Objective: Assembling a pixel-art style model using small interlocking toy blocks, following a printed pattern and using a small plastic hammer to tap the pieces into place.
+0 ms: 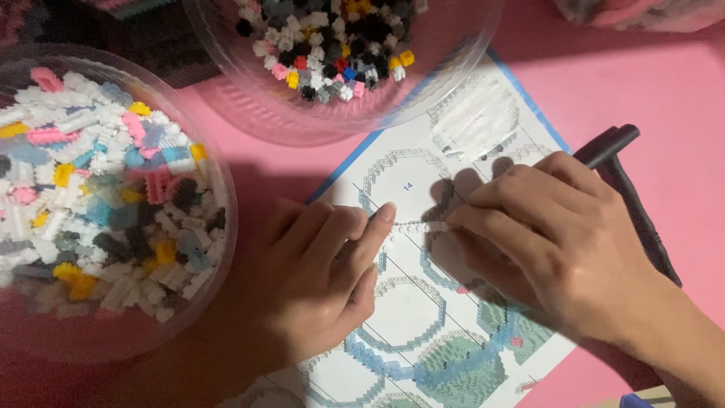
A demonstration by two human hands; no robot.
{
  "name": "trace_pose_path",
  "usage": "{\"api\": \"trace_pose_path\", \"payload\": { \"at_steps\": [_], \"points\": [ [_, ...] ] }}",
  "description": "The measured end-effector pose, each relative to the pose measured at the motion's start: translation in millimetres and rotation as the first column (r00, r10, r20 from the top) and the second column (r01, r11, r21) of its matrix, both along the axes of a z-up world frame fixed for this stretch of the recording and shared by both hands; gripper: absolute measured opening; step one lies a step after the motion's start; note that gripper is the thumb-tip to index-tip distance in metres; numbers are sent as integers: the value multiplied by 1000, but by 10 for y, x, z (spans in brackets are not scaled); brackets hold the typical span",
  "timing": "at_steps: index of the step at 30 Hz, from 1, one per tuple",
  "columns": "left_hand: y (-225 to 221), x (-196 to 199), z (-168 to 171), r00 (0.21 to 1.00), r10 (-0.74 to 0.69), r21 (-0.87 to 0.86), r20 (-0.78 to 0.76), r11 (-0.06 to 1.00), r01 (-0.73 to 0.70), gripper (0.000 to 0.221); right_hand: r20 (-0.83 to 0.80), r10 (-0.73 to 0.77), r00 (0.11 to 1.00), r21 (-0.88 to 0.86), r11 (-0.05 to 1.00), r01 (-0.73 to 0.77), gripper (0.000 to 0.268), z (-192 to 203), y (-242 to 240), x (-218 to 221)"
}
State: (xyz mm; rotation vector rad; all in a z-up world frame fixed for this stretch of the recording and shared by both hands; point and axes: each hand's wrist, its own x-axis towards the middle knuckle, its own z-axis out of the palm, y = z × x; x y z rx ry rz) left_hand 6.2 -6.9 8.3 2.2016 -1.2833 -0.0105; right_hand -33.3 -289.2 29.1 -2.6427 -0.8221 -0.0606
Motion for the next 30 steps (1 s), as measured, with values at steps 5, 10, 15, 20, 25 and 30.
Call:
{"api": "trace_pose_path", "payload": {
  "at_steps": [5,10,15,20,25,30],
  "points": [
    [10,-6,22,998,11,28,62,1000,-13,55,-75,-31,997,168,985,44,35,-33,-48,36],
    [1,-29,20,992,29,77,124,996,-39,51,-89,-205,975,139,966,216,50,136,-310,-216],
    [46,-26,-2,998,17,1,59,1000,-17,54,104,-643,759,-96,753,651,44,28,-472,-874],
    [72,-44,-6,996,24,-17,86,1000,-22,56,133,-820,557,-147,539,829,18,-410,-644,-1659],
    [82,-30,24,995,-39,-9,92,999,40,56,126,-825,550,-213,520,828,16,-610,-1184,-1974],
    [82,-39,3,996,-37,-41,84,998,41,53,222,-743,631,-230,589,775,10,-506,-1063,-1963]
  ]
}}
